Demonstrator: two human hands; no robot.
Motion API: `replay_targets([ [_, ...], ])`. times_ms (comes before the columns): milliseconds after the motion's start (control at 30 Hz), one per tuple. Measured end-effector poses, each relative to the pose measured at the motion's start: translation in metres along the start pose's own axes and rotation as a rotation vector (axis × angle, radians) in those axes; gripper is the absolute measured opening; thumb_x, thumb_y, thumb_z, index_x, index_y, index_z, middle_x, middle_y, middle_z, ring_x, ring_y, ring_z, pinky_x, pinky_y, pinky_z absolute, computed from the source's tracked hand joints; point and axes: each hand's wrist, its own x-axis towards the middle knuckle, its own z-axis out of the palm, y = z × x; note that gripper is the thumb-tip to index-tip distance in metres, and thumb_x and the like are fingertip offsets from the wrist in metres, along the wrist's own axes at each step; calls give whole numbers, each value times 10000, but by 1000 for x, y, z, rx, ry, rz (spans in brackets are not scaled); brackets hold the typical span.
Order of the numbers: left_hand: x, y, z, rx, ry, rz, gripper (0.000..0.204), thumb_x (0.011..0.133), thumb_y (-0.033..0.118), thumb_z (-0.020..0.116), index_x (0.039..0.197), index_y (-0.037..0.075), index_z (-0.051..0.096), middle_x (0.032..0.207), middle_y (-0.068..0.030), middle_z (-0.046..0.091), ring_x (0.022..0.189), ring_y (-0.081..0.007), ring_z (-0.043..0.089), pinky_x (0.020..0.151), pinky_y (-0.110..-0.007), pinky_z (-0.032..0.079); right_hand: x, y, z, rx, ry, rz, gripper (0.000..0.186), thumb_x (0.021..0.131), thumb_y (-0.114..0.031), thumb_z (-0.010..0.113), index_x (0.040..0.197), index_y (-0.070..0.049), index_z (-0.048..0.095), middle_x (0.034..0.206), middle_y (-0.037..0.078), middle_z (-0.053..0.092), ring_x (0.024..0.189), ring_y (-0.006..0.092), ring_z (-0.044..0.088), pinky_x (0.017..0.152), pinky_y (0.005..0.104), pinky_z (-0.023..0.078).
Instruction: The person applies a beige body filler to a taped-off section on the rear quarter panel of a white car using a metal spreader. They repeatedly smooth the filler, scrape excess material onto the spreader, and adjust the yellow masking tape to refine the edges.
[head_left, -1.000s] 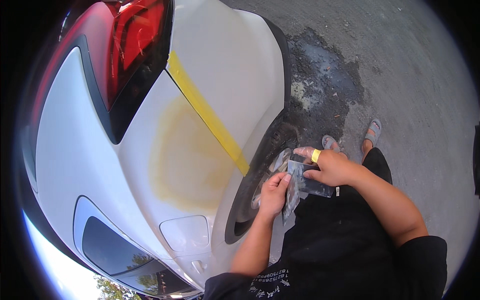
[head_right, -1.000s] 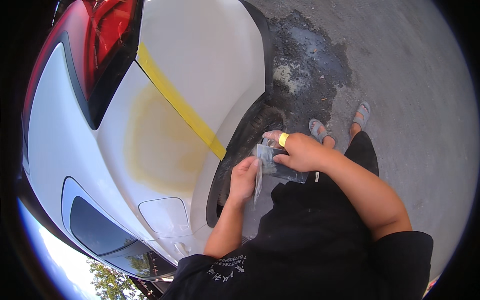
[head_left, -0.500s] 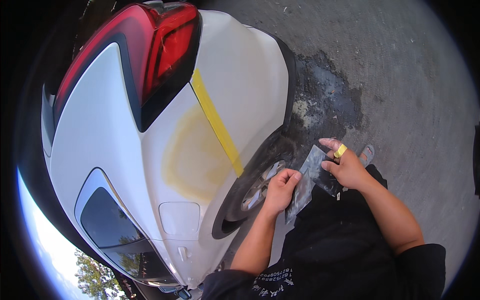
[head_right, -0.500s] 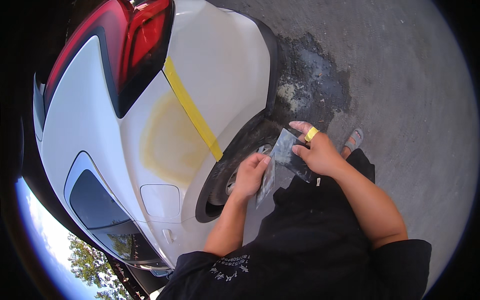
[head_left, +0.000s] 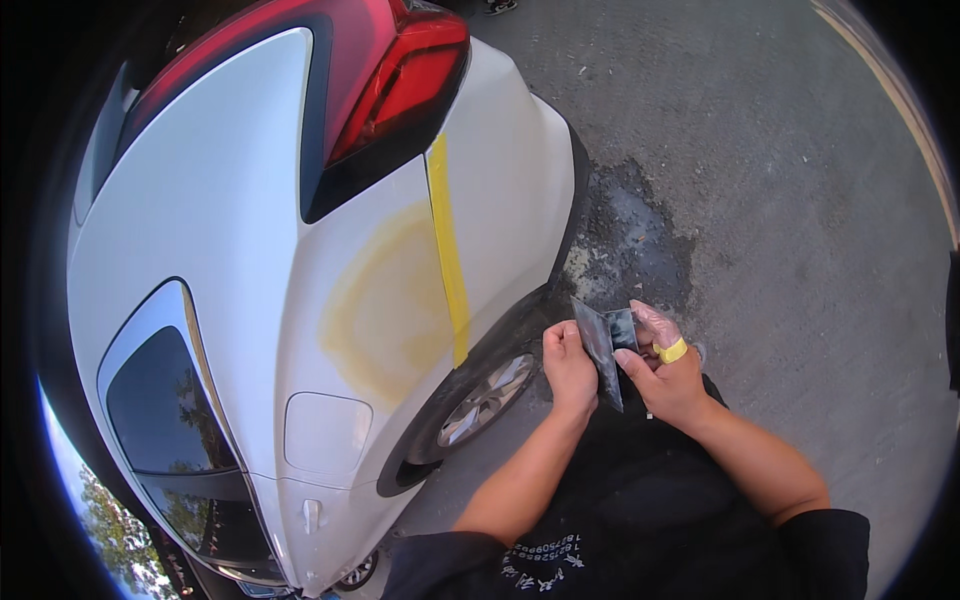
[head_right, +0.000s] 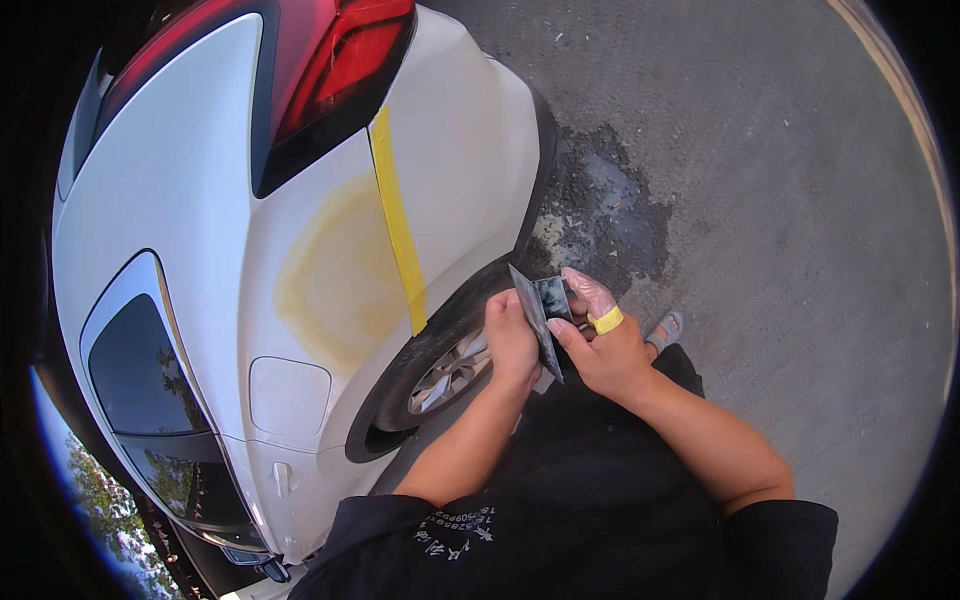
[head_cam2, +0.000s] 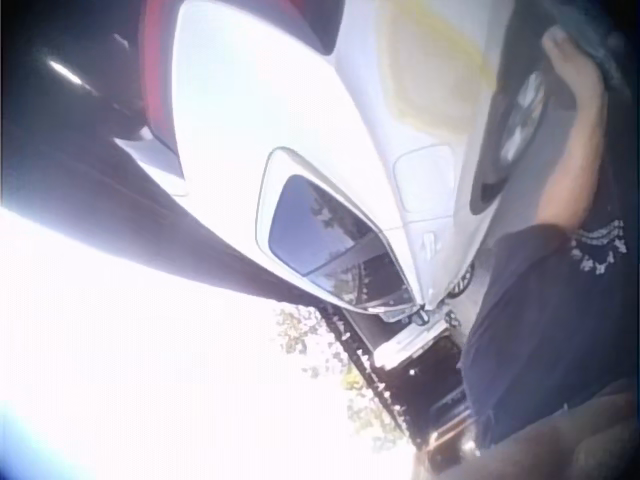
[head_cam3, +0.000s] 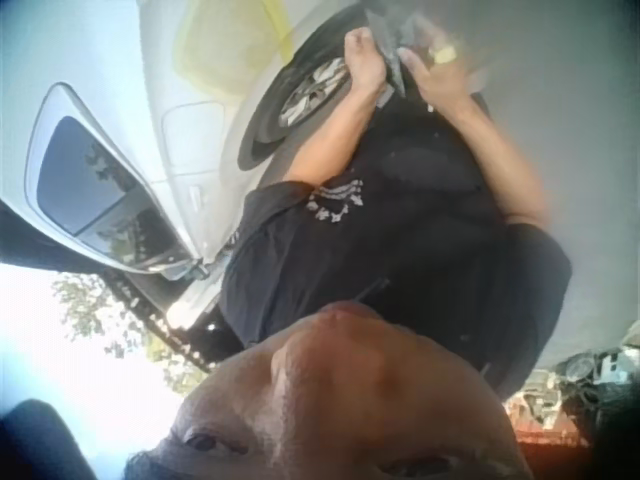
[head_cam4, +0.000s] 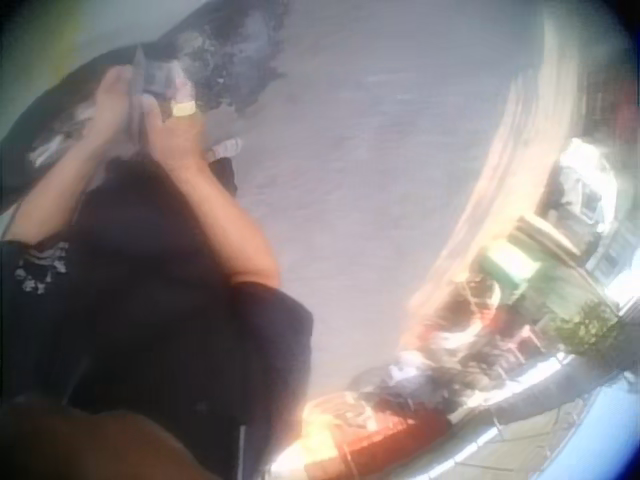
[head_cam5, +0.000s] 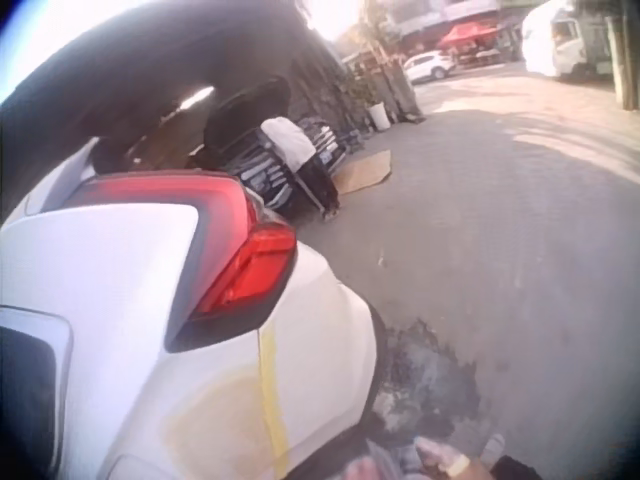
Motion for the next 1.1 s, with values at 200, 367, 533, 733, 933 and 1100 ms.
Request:
replay_targets([
  [200,16,7,-5,-142,18,-47,150,975,154,476,984,9,514,827,-36,571,726,-79,518,667,-232,448,7,-3,21,-11,-18,-73,613,819,5,673,1359,-40,385,1026,119,637,872,128,635,716,271,534],
  [367,31,16,-8,-95,-31,94,188,962,180,515,990,-3,547,842,-37,586,736,-76,533,660,-230,449,12,-11,40,-242,64,-50,620,802,28,662,1354,-36,387,946,72,612,797,95,610,670,237,509],
  [533,55,52,-18,-266,-150,2,207,936,227,573,992,28,572,861,-27,597,718,-67,544,605,-215,439,29,-11,16,-81,242,-11,642,805,79,609,1377,-25,335,925,35,549,784,74,561,670,207,464],
  [733,115,117,3,-608,-66,94,256,919,283,598,1044,62,571,915,-19,616,765,-96,572,632,-245,446,38,-12,-25,-44,229,94,632,788,98,604,1358,-20,357,1115,36,510,932,89,514,831,225,433],
  [933,143,146,22,-812,69,57,259,926,290,577,1073,78,562,939,-12,621,809,-112,576,677,-278,434,56,-11,-54,-165,168,93,622,799,108,594,1359,-22,356,1046,55,562,895,87,556,759,215,461],
  [1100,148,148,29,-861,140,54,258,930,300,564,1057,75,562,932,-16,623,813,-119,576,692,-290,423,69,-9,-72,-229,140,95,628,796,93,606,1360,-27,359,992,21,529,828,70,532,733,203,451],
])
